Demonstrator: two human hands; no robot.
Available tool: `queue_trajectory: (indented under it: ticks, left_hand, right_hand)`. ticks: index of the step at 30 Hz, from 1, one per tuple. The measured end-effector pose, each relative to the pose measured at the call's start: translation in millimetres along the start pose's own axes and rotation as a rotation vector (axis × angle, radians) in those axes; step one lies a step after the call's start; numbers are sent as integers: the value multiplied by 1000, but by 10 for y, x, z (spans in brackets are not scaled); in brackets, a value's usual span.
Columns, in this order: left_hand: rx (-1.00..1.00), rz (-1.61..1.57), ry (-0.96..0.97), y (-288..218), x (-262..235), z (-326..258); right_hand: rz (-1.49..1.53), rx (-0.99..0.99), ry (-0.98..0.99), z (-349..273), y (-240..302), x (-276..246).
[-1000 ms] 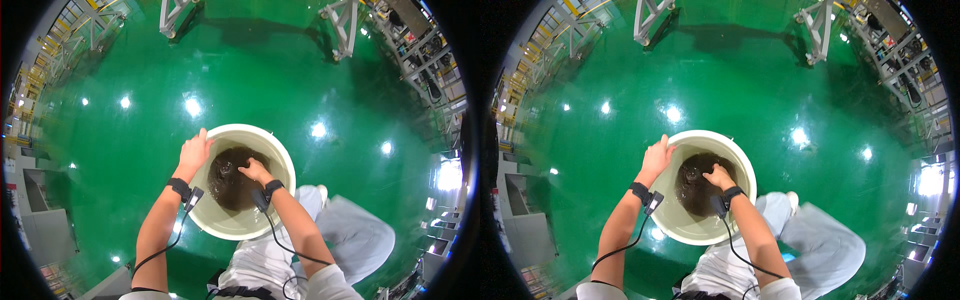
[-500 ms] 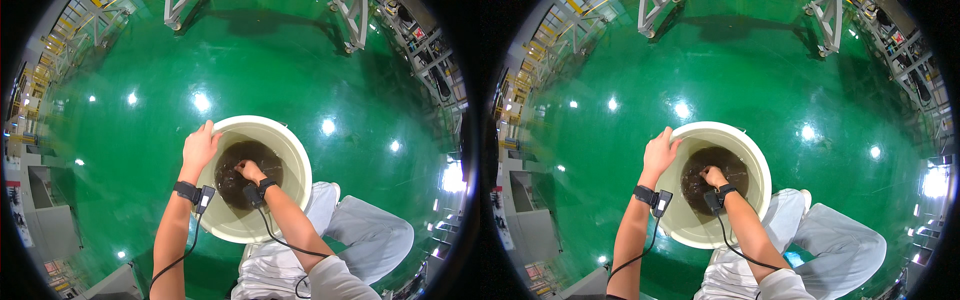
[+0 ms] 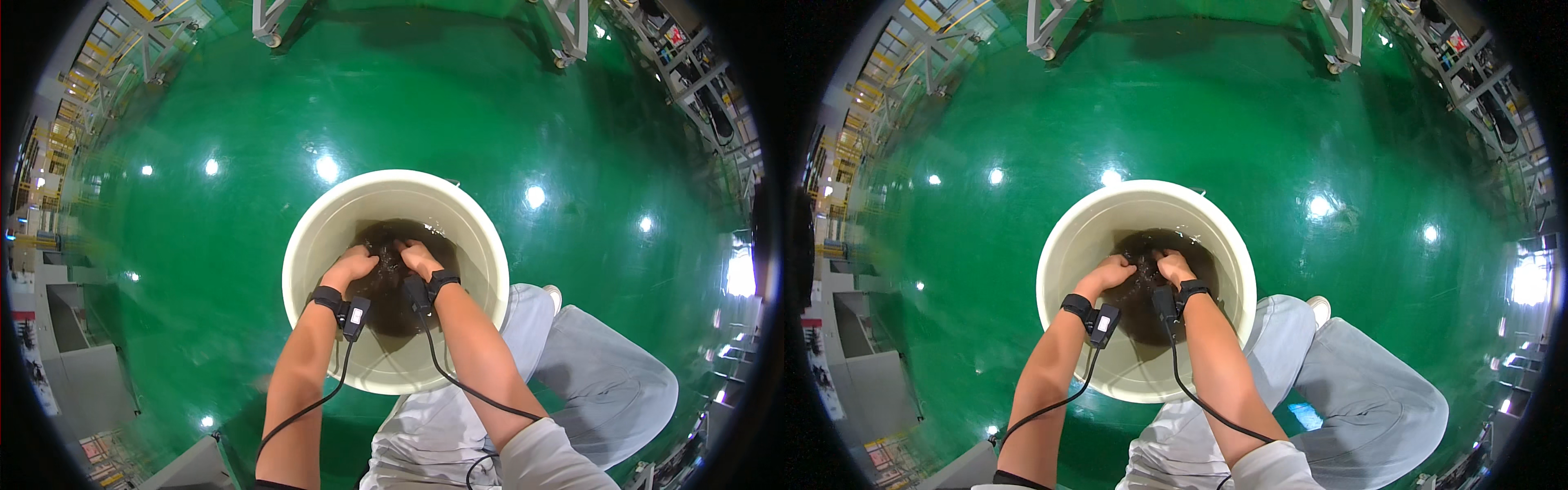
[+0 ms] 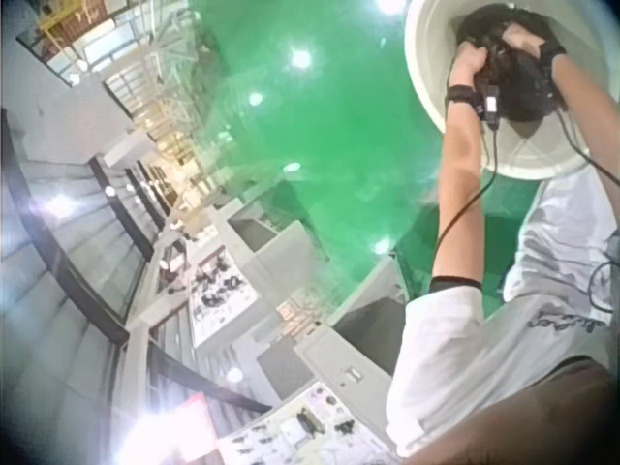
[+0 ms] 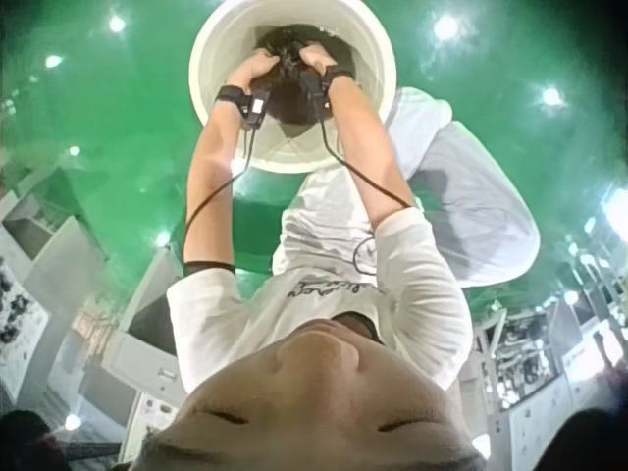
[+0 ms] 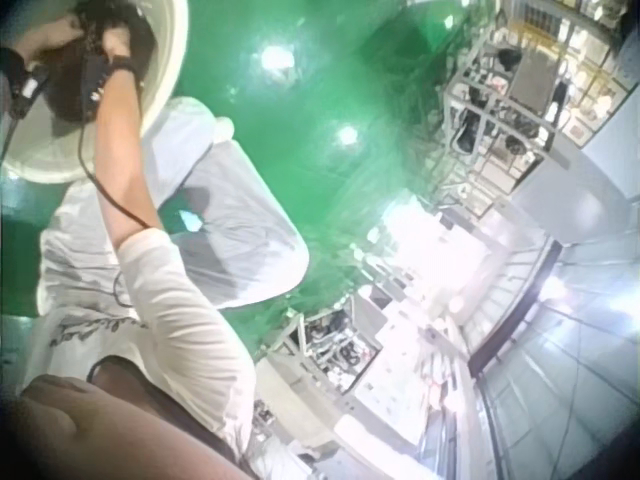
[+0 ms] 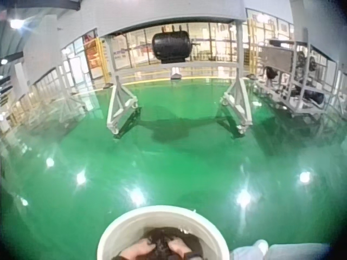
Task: The person wipes the interior and exterior surfaces of a gray metal cabinet using a brown cloth. They clean the inside shelves, the door frame, and the front panel, then rinse the cloth in a white bucket.
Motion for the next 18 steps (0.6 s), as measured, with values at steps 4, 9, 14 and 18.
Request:
queue_trajectory:
  ticks: [4,9,14,18]
  left_hand:
    - [-336,-360,254,-178,166,-127]
    - [-225,-553,284,40,395,116]
    - [-84,-793,72,99,414,207]
    - [-213,-785,25,3,477,225]
  right_hand:
    - [169,135,29,-83,52,-241]
    - [240,192,73,-304,129,-321]
    - [377,-43,127,-276,65,-241]
    - [332,43,-55,57,-644,-256]
Point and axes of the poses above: each hand's wrist, its own z-axis towards the middle knuckle, its own x-axis out of the palm, y = z × x, the point moved 6 cm from there along z, towards the middle knuckle, and after that the axes turned 6 degrees about -x, right-handed, at the moved point
